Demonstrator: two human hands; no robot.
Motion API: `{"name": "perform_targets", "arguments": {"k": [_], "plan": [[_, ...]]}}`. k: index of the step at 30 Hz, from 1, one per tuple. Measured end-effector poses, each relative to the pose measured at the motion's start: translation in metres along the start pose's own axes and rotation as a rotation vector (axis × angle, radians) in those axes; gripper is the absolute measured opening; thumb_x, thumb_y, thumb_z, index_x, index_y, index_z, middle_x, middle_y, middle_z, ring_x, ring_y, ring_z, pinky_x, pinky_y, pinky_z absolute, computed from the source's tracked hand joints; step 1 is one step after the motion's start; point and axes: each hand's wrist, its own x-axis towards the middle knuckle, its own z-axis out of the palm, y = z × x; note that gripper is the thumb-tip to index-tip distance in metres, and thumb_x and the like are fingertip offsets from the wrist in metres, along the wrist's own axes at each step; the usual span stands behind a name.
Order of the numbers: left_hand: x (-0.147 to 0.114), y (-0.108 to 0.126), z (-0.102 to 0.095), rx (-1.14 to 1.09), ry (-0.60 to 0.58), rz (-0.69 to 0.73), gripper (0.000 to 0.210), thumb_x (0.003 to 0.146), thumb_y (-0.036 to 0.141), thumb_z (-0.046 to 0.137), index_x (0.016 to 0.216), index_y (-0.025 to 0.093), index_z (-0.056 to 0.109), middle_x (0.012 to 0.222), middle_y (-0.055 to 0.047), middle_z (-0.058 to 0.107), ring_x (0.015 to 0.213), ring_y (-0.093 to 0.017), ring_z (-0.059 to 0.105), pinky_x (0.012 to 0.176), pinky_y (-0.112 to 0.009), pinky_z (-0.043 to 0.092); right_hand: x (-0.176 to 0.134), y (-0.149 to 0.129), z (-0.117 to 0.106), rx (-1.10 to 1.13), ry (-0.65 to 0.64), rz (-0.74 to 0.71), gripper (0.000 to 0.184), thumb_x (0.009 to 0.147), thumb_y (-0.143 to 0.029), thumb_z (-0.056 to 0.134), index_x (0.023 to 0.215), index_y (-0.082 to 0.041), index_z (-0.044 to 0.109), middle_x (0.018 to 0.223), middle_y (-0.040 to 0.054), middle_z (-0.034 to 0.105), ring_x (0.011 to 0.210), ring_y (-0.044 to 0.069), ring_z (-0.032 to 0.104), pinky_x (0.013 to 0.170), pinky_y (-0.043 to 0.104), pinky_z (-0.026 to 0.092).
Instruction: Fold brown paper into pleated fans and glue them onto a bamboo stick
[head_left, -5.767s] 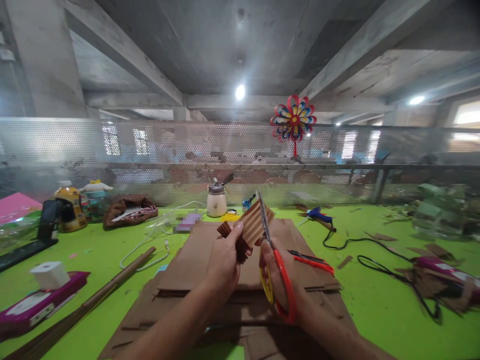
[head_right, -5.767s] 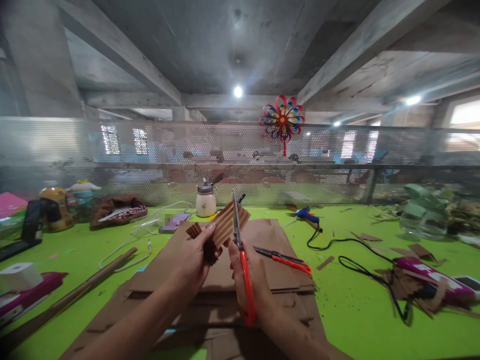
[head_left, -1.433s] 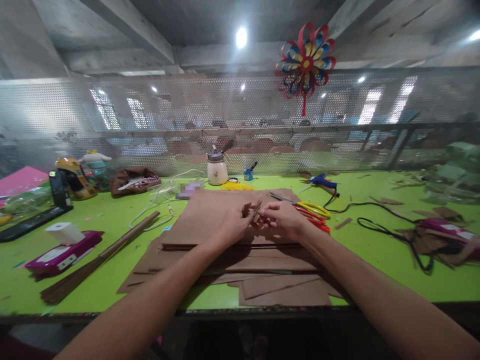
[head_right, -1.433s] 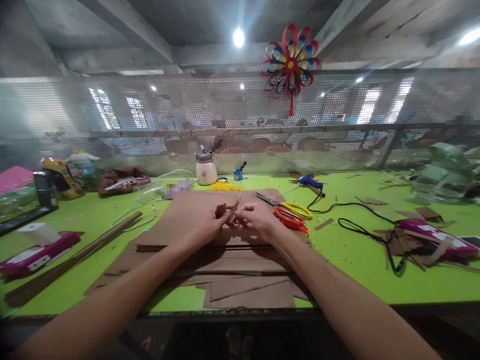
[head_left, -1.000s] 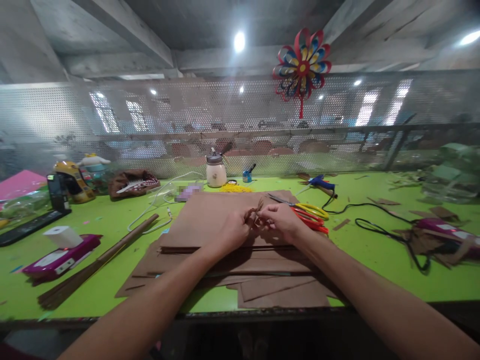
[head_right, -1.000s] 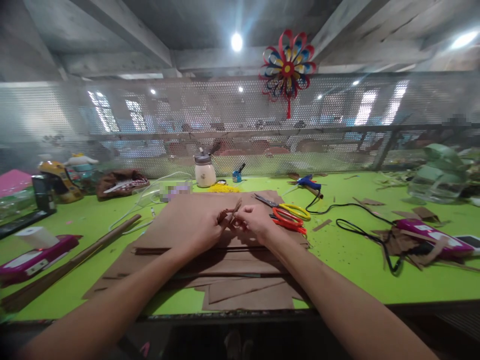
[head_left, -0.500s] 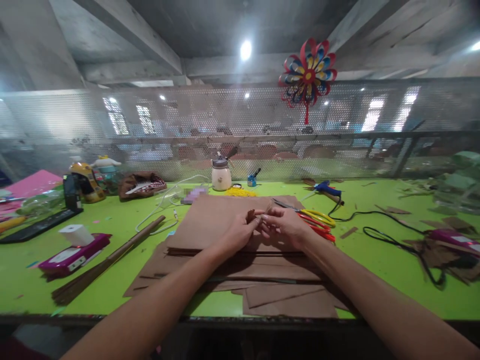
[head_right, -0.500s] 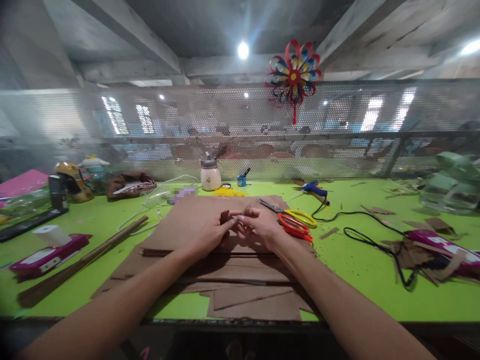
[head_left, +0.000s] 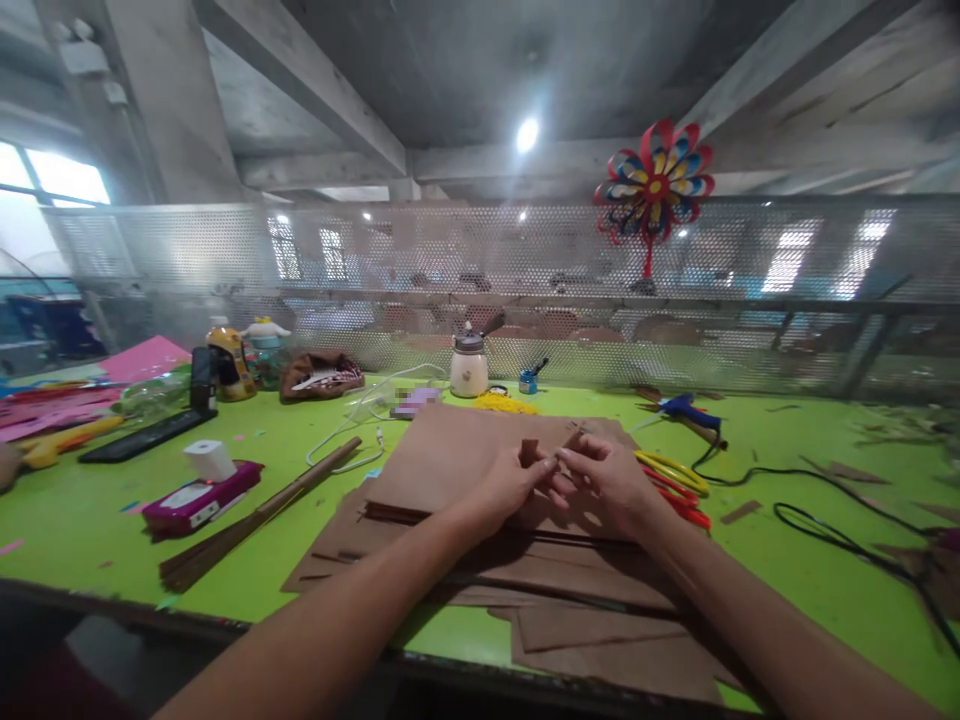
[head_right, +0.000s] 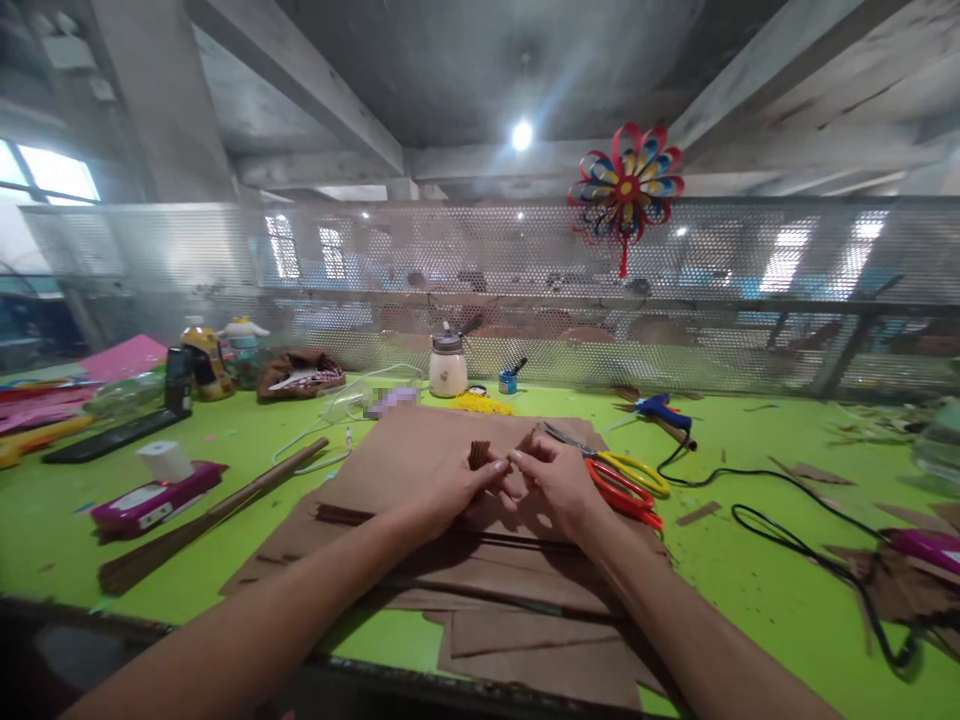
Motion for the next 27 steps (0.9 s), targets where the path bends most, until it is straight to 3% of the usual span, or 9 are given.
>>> {"name": "perform_targets", "arguments": {"k": [6, 15, 20, 27], "plan": [[0.0014, -0.007, -0.0039, -0.072, -0.044, 0.016, 0.042, 0.076, 0.05, 0.053, 0.078, 0.009, 0.061, 0.071, -0.008, 0.065, 0.05, -0.008, 0.054, 0.037, -0.017, 0.021, -0.001, -0.0038, 0.0016, 0.041, -0.022, -0.053, 0.026, 0.068, -0.038, 0.068, 0.067, -0.015, 0.057, 0.056, -0.0031, 0.049, 0.049, 0.008, 0.038, 0.048, 0.023, 0.029], [0.0041, -0.0072, -0.0018, -0.077, 0.01, 0.025, 0.04, 0.07, 0.051, 0.059, 0.07, 0.012, 0.053, 0.056, -0.003, 0.061, 0.04, -0.006, 0.047, 0.037, -0.017, 0.022, 0.0026, -0.0036, 0.002, 0.114, -0.033, -0.014, 0.029, 0.066, -0.041, 0.07, 0.068, -0.015, 0.056, 0.06, -0.0011, 0.052, 0.05, 0.008, 0.045, 0.048, 0.023, 0.035], [0.0012, -0.0031, 0.0017, -0.023, 0.035, 0.037, 0.038, 0.071, 0.049, 0.058, 0.068, 0.012, 0.053, 0.052, -0.001, 0.057, 0.038, -0.005, 0.044, 0.038, -0.018, 0.026, 0.0038, -0.002, 0.0006, 0.112, -0.013, -0.007, 0.03, 0.065, -0.039, 0.071, 0.068, -0.013, 0.056, 0.058, -0.0012, 0.053, 0.05, 0.008, 0.046, 0.047, 0.022, 0.035], [0.0025, -0.0049, -0.0004, 0.004, -0.003, -0.01, 0.035, 0.075, 0.047, 0.053, 0.078, 0.012, 0.055, 0.057, 0.0, 0.058, 0.036, -0.005, 0.039, 0.036, -0.019, 0.022, 0.0032, -0.0028, 0.0001, 0.105, 0.02, -0.016, 0.031, 0.064, -0.041, 0.07, 0.066, -0.014, 0.056, 0.056, -0.0017, 0.055, 0.047, 0.007, 0.044, 0.046, 0.022, 0.032]]}}
